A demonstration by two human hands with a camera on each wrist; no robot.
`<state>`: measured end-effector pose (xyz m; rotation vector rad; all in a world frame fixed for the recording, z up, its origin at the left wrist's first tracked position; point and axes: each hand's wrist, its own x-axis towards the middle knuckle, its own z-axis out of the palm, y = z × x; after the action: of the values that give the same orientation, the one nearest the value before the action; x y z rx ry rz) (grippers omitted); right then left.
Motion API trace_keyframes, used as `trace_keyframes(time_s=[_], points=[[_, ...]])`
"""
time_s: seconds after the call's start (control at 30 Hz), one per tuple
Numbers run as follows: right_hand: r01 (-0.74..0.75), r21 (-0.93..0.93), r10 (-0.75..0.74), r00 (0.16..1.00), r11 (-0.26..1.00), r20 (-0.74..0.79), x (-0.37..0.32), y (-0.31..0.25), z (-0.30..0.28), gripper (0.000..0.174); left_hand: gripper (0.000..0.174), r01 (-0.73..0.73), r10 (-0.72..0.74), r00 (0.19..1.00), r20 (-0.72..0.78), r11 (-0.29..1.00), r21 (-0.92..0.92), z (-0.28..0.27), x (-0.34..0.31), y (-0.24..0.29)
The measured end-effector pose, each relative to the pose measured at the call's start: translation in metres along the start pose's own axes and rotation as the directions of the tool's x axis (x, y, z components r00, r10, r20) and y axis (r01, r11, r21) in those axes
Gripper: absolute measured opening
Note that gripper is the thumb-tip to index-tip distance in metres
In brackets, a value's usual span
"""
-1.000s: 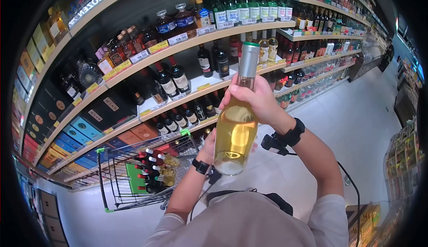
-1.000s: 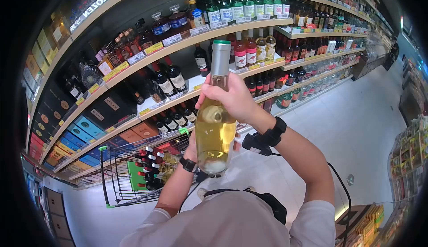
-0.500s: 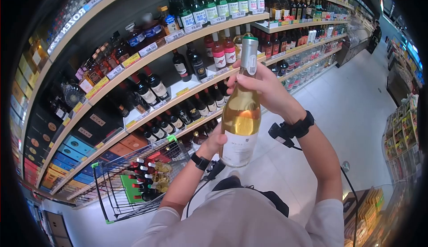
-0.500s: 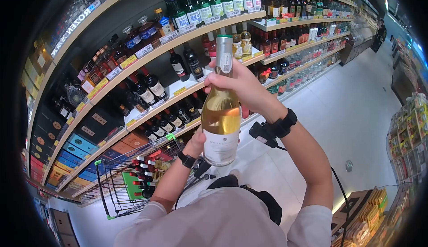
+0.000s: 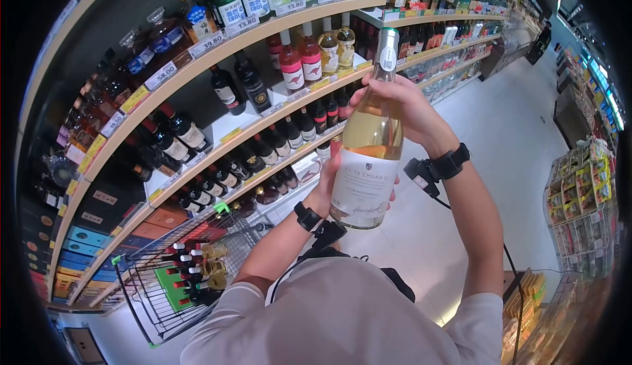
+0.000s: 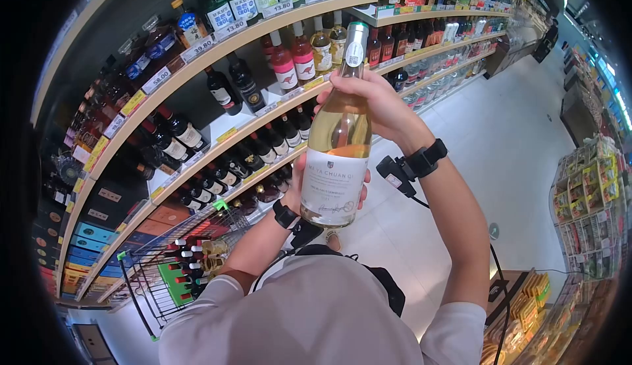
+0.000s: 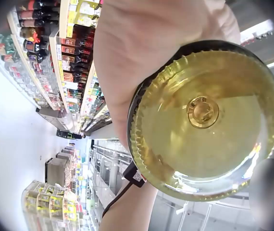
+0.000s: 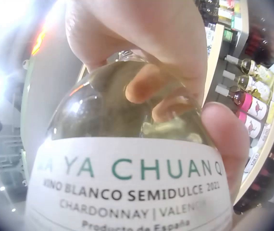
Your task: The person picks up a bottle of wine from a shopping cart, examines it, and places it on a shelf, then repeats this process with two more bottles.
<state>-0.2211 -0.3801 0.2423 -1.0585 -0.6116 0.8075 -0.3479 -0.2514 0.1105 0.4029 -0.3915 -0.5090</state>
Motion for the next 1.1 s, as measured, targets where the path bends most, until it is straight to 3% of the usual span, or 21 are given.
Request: trace_keyframes(time_s=[0.2, 0.37, 0.4, 0.53, 0.7, 0.87, 1.0, 1.1], points=[[-0.003, 0.043, 0.012, 0.981, 0.999, -0.194, 0.062, 0.003, -0.044, 0.023, 0.105, 0.064, -0.058, 0.996, 0.072, 0.995, -0.082, -0.05, 0.042, 0.049], [-0.065, 0.04, 0.072, 0.972, 0.997, -0.223, 0.084, 0.004, -0.077, 0.025, 0.1, 0.135, -0.128, 0.987, 0.099, 0.989, -0.06, -0.094, 0.06, 0.071], [-0.074, 0.045, 0.082, 0.972, 0.996, -0.219, 0.088, 0.003, -0.082, 0.024, 0.089, 0.15, -0.138, 0.983, 0.118, 0.984, -0.1, -0.093, 0.062, 0.076], [-0.098, 0.014, 0.098, 0.957, 0.995, -0.274, 0.108, 0.007, -0.105, 0.021, 0.084, -0.014, 0.018, 1.0, -0.026, 0.988, 0.152, -0.132, 0.075, 0.085], [-0.097, 0.034, 0.102, 0.972, 0.995, -0.214, 0.134, 0.014, -0.127, 0.023, 0.086, -0.037, 0.079, 0.989, -0.123, 0.948, 0.317, -0.136, 0.08, 0.111], [-0.084, 0.067, 0.095, 0.98, 0.994, -0.173, 0.163, 0.02, -0.161, 0.02, 0.101, 0.052, 0.101, 0.96, -0.263, 0.855, 0.516, -0.144, 0.096, 0.123], [-0.077, 0.081, 0.091, 0.977, 0.994, -0.193, 0.179, 0.01, -0.199, 0.014, 0.099, -0.03, 0.364, 0.893, -0.264, 0.634, 0.773, -0.171, 0.133, 0.124], [-0.074, 0.113, 0.097, 0.972, 0.991, -0.213, 0.184, -0.006, -0.238, 0.013, 0.093, 0.146, 0.346, 0.864, -0.367, 0.526, 0.838, -0.154, 0.175, 0.135]])
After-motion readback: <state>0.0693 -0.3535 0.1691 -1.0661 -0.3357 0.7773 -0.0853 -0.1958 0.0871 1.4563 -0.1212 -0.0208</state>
